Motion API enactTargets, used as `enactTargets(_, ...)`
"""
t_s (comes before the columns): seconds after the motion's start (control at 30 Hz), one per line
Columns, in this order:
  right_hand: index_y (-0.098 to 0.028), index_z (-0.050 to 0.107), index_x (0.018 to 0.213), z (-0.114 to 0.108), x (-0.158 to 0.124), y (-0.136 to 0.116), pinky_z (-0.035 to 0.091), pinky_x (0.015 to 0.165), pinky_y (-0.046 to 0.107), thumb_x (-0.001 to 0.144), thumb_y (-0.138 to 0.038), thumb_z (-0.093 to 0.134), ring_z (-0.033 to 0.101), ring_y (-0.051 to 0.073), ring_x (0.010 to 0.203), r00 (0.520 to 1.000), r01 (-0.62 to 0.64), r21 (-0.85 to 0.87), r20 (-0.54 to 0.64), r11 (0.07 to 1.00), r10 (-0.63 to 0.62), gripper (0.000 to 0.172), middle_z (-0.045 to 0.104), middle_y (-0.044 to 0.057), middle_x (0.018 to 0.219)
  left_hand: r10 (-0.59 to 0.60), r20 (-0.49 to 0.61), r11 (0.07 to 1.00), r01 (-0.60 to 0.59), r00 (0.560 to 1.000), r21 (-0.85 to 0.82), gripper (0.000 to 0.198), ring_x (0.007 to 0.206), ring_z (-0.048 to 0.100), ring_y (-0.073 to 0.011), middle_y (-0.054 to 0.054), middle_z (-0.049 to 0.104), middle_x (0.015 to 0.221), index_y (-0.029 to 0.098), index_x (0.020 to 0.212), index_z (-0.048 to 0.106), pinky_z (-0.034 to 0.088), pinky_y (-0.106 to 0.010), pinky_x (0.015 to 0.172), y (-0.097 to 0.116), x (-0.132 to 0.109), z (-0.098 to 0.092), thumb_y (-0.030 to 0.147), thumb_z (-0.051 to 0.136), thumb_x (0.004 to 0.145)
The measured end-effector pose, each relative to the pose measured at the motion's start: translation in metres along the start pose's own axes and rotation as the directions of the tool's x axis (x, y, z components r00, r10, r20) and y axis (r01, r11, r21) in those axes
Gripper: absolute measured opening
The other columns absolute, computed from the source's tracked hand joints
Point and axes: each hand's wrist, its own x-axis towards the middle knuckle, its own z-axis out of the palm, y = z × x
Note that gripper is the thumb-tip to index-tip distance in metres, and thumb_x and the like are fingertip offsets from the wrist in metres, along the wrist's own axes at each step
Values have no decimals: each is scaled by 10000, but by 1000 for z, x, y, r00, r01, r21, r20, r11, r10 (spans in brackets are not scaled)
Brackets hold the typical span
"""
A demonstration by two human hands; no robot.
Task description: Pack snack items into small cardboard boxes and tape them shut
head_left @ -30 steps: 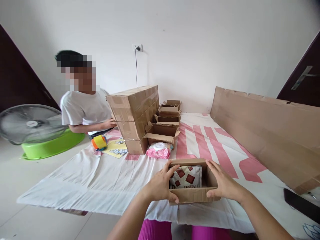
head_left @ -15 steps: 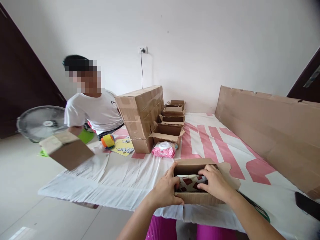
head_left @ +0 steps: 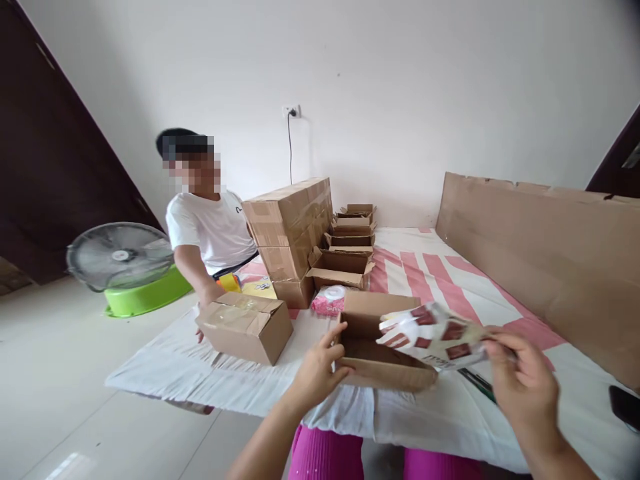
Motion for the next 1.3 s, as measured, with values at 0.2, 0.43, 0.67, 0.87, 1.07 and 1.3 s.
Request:
enactTargets(0.2, -210, 614, 926, -38, -6, 19, 484, 763, 309, 841, -423, 606, 599, 189, 854, 963, -213, 26, -165, 977, 214, 229, 645, 51, 917, -94, -247, 977, 137, 964, 161, 37, 1265, 508, -283, -90, 383, 1504, 207, 791, 592, 482, -431, 970, -43, 8, -9, 207, 576, 824)
enactTargets(0.43, -227, 607, 813, 6, -69, 56, 511, 738, 287, 892, -288, 542, 624, 171, 813, 972, -16, -12, 234, 1000, 18, 120, 640, 32, 832, -89, -697, 886, 376, 712, 271, 304, 1429, 201, -381, -158, 403, 1451, 181, 1122, 608, 213, -625, 1102, -18, 6, 26, 98, 512, 846)
enactTargets(0.67, -220, 451, 1246, 36, -126, 86, 546, 842, 365, 827, -386, 619, 645, 224, 992, 947, -274, 8, 178, 962, 268, 481, 627, 113, 1116, 59, -245, 983, -99, 968, -156, 461, 1268, 490, -255, -140, 515, 1350, 214, 1319, 463, 449, -417, 1025, 14, -23, 130, 192, 516, 862)
enactTargets(0.87, -189, 505, 1203, 35, -171, 130, 529, 898, 428, 755, -500, 640, 639, 311, 1073, 888, -359, -133, 257, 924, 382, 562, 661, 160, 1157, -169, -45, 884, 132, 985, -448, 697, 1329, 446, -304, -185, 461, 1438, 150, 1426, 363, 409, -456, 1073, 6, -27, 201, 243, 569, 767)
enactTargets(1.07, -215, 521, 1134, 26, -35, 82, 521, 862, 343, 831, -436, 594, 653, 233, 972, 947, -268, 118, 216, 956, 239, 382, 681, 107, 1059, 9, -356, 886, -173, 934, -430, 461, 1239, 509, -240, -132, 548, 1317, 215, 1333, 439, 409, -390, 1038, 83, 75, 99, 239, 514, 879)
enactTargets(1.3, -206, 562, 1094, 55, 123, 67, 497, 868, 458, 672, -483, 683, 633, 299, 978, 900, -418, 221, 233, 881, 369, 519, 685, 107, 1044, -143, -255, 943, 54, 956, -328, 458, 1168, 544, -276, -173, 579, 1208, 128, 1214, 490, 413, -376, 985, 141, 210, 17, 156, 623, 777)
